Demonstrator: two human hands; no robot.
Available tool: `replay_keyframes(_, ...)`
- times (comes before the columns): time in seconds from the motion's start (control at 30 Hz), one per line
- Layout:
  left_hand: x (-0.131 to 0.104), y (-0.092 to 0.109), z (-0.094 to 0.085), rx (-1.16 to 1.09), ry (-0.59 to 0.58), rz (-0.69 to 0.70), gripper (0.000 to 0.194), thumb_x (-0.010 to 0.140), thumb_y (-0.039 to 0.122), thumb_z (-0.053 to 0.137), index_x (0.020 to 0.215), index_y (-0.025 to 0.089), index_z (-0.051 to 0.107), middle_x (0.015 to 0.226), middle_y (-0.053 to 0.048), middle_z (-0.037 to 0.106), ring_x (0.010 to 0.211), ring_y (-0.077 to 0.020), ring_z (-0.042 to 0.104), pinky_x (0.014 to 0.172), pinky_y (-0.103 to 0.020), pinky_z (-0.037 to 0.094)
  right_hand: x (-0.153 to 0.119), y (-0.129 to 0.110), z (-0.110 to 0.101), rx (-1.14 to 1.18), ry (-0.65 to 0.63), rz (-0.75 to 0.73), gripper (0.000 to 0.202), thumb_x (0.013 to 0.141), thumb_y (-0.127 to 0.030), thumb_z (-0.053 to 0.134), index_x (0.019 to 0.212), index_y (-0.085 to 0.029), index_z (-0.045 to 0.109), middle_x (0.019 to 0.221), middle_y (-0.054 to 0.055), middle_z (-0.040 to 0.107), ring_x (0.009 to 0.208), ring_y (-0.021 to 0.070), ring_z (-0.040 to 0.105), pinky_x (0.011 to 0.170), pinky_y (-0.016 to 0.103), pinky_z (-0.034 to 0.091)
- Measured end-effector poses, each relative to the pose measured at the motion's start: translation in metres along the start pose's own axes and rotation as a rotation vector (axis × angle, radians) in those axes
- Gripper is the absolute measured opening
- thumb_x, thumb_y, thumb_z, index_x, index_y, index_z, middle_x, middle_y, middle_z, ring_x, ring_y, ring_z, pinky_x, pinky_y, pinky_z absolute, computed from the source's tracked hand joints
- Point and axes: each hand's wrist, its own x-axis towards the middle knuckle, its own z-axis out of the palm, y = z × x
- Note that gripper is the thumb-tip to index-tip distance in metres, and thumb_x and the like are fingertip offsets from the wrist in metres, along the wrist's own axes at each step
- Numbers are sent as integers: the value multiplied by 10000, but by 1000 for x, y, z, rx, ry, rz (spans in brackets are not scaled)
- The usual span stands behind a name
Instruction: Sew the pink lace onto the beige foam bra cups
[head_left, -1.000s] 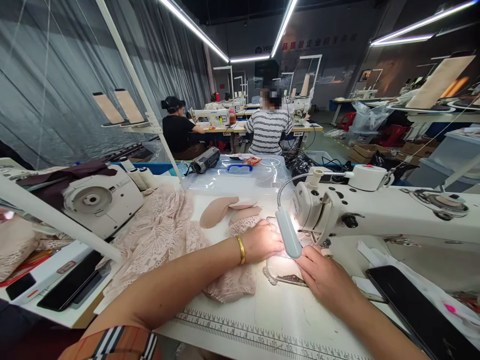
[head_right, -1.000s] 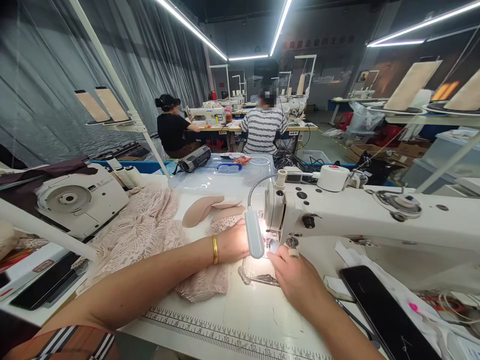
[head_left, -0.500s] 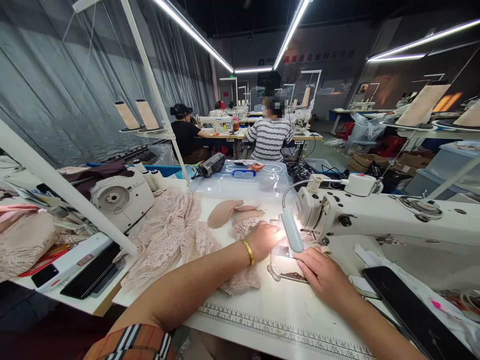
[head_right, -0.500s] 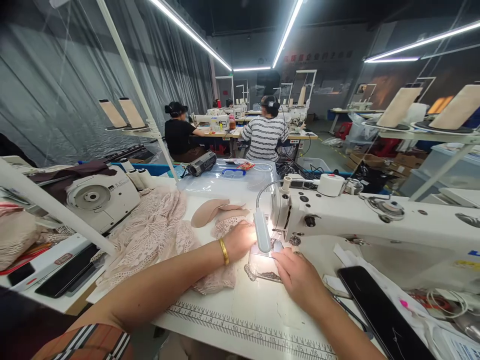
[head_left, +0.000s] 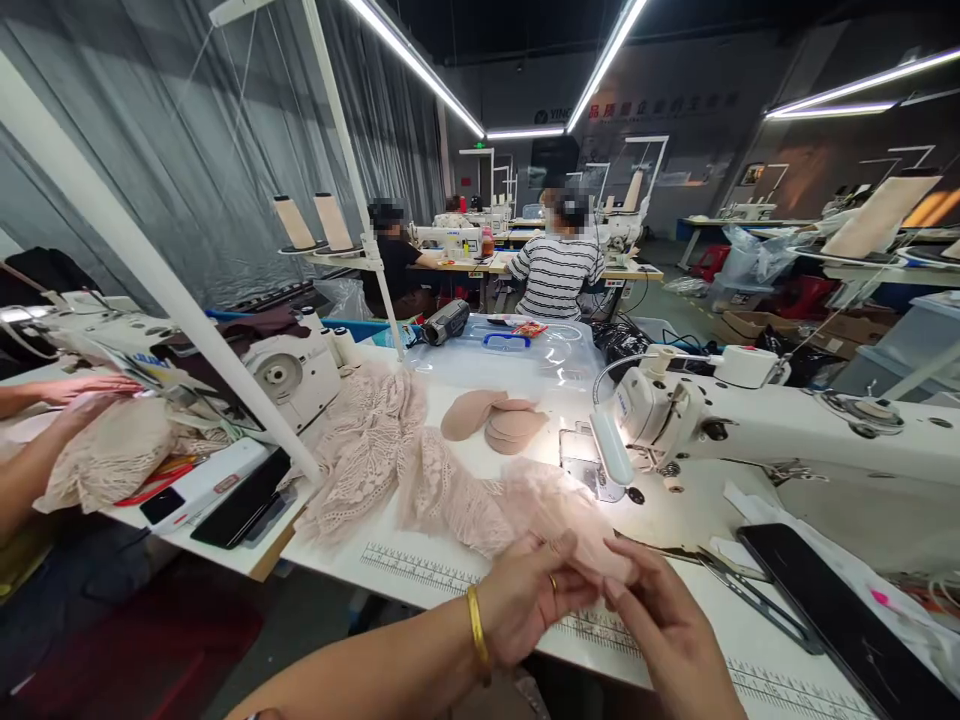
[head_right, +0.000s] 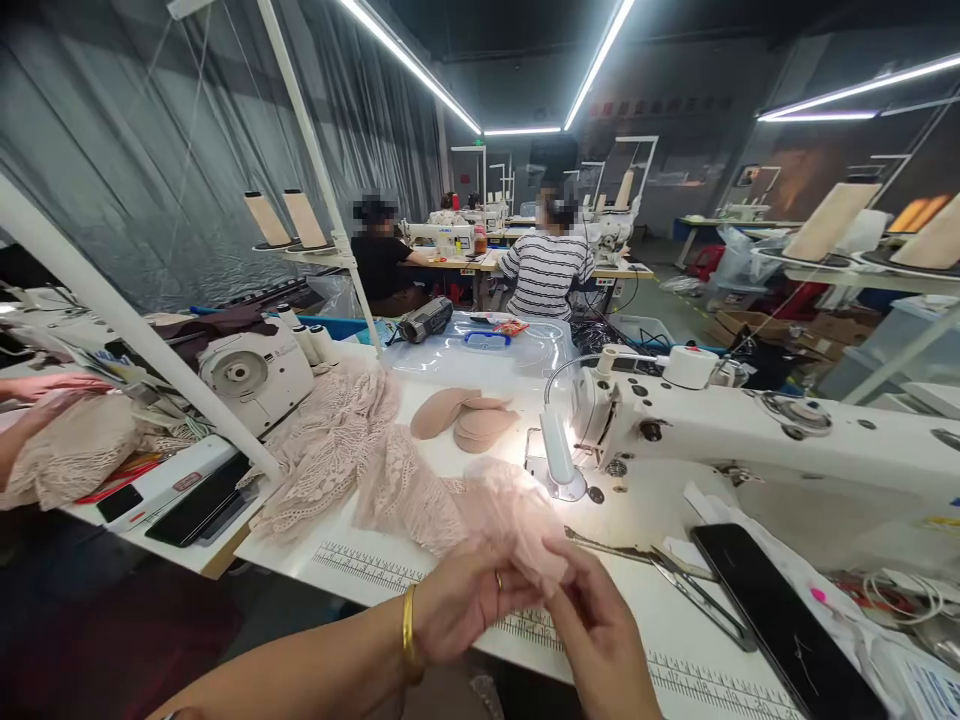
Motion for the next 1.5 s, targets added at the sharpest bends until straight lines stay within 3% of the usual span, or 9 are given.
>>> replay_keyframes(0.1,10,7,7,-93,135,193,573,580,440,996,972,140,705,962,-85,754,885,-190,703,866,-296,544,-31,3,-6,-77,-70,-38,333,954,-511,651,1192,-288,717,873,55,697,807,229,703,748,327,617)
replay_keyframes(0.17,13,7,9,-60,139,224,562,559,425,1005,952,131,730,900,-71,755,826,-185,694,827,-297,546,-38,2,-11,-75,-125,-47,347,968,-510,631,1234,-304,715,955,68,735,887,244,729,794,327,625)
replay_keyframes(0.33,4,-1,8,138,-102,198,574,627,477,972,1028,106,796,946,-116,777,869,-200,709,846,-300,539,-20,0,-26,-109,-64,-18,471,1017,-555,525,1416,-323,619,1232,84,737,1088,266,720,859,346,629)
replay_keyframes(0.5,-10,2,13,193,-194,119,612,645,441,969,1154,151,791,1075,-129,778,991,-248,718,950,-358,535,-7,-3,-24,38,-24,80,577,964,-598,608,1468,-319,581,1489,96,616,1337,302,596,997,400,581)
replay_keyframes(0.77,-10,5,25,51,-176,111,573,629,358,985,1121,144,782,1053,-130,764,942,-227,696,902,-327,529,-8,-35,-21,521,125,463,910,809,-698,749,1575,-319,435,1181,85,781,993,312,757,847,432,609)
replay_keyframes(0.97,3,-1,32,-95,77,162,531,658,461,952,1039,130,789,1026,-123,758,956,-231,661,895,-318,514,-19,-39,-13,586,96,456,1019,753,-576,860,1595,-323,343,1119,92,803,981,319,754,780,409,600)
replay_keyframes(1.1,9,-2,36,-155,187,186,476,581,408,985,913,129,788,945,-94,748,911,-223,642,881,-324,503,-19,-35,-9,599,110,450,990,763,-538,866,1579,-328,345,1092,79,807,1012,311,750,812,405,600)
replay_keyframes(1.37,10,-1,37,-96,200,218,466,535,402,1009,805,126,748,862,-78,735,822,-201,631,801,-322,488,-18,-14,-11,503,66,369,967,818,-591,803,1610,-325,316,1180,97,785,1047,310,750,814,409,616)
replay_keyframes(1.5,13,-1,39,-108,181,184,509,526,417,1011,847,130,739,859,-77,736,813,-203,640,801,-333,498,-17,-8,-12,462,55,344,937,820,-630,782,1599,-319,363,1186,104,781,1001,307,760,802,413,621)
